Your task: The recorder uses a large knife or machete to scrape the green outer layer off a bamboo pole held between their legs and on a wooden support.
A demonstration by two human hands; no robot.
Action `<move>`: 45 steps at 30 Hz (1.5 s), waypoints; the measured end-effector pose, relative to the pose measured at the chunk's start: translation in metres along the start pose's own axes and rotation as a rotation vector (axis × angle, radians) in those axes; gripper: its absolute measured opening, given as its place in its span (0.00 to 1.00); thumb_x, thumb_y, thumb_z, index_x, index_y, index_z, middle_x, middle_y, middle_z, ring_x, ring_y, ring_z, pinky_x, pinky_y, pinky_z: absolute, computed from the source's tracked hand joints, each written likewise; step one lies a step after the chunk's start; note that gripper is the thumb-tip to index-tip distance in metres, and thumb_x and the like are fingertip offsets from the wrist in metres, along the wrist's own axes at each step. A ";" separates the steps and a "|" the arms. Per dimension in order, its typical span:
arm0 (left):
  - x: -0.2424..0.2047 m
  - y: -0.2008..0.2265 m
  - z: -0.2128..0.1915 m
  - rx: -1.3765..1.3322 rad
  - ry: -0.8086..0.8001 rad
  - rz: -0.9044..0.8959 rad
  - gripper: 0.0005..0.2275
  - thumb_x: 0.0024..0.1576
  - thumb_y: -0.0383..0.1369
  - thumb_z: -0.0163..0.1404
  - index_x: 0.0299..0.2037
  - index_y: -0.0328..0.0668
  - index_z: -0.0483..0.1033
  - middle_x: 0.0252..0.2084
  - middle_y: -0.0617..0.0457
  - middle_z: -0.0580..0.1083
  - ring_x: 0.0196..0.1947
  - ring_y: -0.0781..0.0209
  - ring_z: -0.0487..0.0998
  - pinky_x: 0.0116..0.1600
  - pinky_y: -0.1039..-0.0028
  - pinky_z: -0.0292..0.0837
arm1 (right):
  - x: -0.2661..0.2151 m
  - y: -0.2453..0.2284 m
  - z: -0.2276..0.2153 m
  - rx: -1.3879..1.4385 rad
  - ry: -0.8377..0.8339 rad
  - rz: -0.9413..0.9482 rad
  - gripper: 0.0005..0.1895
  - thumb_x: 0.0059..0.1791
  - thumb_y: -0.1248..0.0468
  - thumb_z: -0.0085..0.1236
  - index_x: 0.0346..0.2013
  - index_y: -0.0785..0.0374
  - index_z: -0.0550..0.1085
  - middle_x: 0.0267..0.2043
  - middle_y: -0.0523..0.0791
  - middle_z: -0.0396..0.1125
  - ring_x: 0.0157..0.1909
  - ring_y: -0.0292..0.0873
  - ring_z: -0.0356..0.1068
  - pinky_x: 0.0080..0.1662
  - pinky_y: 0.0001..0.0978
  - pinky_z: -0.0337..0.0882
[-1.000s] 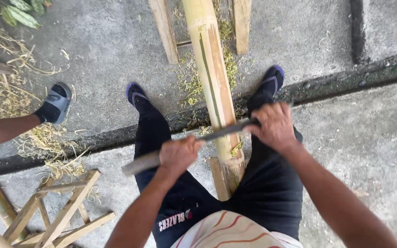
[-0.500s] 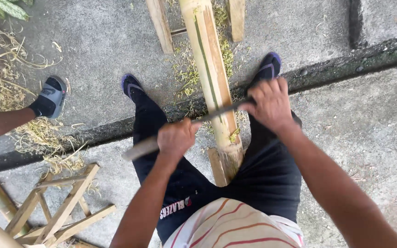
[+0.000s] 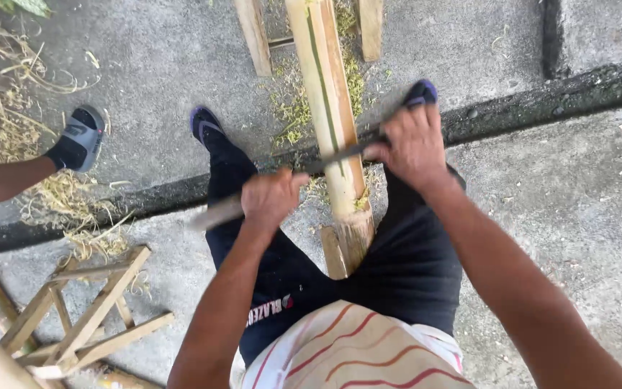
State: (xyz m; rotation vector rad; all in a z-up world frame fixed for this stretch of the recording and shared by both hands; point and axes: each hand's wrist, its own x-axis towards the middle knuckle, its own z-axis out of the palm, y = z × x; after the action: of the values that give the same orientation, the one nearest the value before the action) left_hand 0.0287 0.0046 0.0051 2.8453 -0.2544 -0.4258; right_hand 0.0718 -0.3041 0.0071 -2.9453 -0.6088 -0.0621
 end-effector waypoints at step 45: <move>0.265 -0.064 -0.068 -0.046 0.028 -0.035 0.24 0.60 0.58 0.43 0.37 0.47 0.81 0.28 0.43 0.79 0.35 0.41 0.81 0.44 0.47 0.72 | 0.257 0.093 0.030 -0.270 -0.053 0.013 0.39 0.51 0.25 0.46 0.44 0.57 0.80 0.41 0.45 0.68 0.51 0.47 0.62 0.62 0.46 0.53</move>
State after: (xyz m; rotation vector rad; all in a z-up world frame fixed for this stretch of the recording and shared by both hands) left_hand 0.3081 0.0251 -0.0194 2.8121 -0.1878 -0.3935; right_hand 0.3451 -0.2837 -0.0168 -3.2204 -0.6336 -0.0696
